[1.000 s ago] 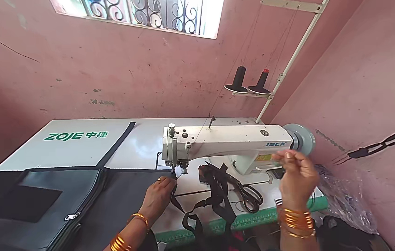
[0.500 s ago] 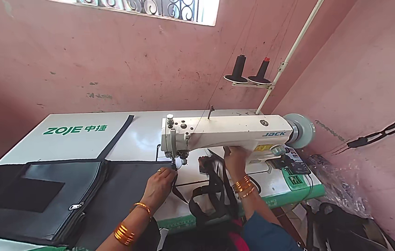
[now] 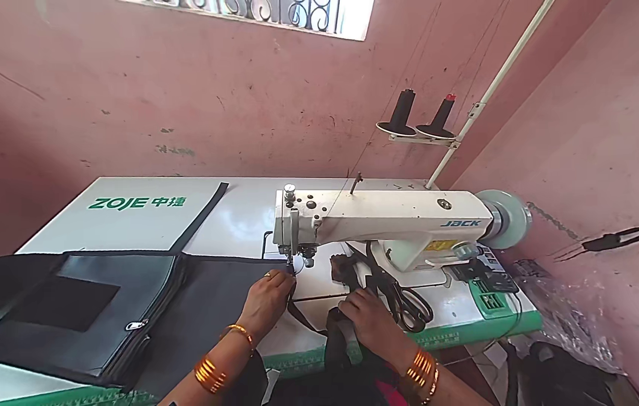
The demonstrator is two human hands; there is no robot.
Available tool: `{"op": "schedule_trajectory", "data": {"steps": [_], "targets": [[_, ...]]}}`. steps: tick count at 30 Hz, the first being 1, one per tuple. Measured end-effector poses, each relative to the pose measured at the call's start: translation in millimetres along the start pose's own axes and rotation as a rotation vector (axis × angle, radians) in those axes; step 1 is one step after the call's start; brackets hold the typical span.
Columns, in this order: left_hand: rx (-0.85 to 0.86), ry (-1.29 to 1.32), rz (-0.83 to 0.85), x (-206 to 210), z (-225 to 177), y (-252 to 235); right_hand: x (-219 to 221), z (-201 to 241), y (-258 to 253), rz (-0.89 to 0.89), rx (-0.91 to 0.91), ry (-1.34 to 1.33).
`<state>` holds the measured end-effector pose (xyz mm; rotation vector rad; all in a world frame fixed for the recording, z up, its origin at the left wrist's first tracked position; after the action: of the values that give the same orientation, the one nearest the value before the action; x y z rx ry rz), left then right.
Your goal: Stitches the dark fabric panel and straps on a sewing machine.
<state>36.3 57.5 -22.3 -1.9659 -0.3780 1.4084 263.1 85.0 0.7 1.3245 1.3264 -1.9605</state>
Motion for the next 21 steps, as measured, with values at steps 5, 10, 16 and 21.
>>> {"op": "schedule_trajectory", "data": {"steps": [5,10,16,21], "targets": [[-0.001,0.011,-0.016,1,1,0,-2,-6,0,0.108,-0.179,-0.055],[0.01,0.001,-0.018,1,1,1,-8,-3,-9,0.411,-0.103,-0.084],[0.008,-0.002,-0.022,2,1,1,-13,0,-30,0.923,0.227,-0.133],[0.004,0.0,-0.027,0,2,-1,-33,-35,-48,0.923,0.524,0.117]]}}
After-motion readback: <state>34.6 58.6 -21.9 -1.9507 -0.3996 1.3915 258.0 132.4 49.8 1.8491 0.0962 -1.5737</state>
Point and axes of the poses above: each hand's wrist, its own y-axis away from the middle knuckle, its own x-axis out of the palm, z = x × y, the point moved 5 cm from there along -y, towards the middle knuckle, and after that the axes turned 3 degrees about x, right-handed, at the moved point
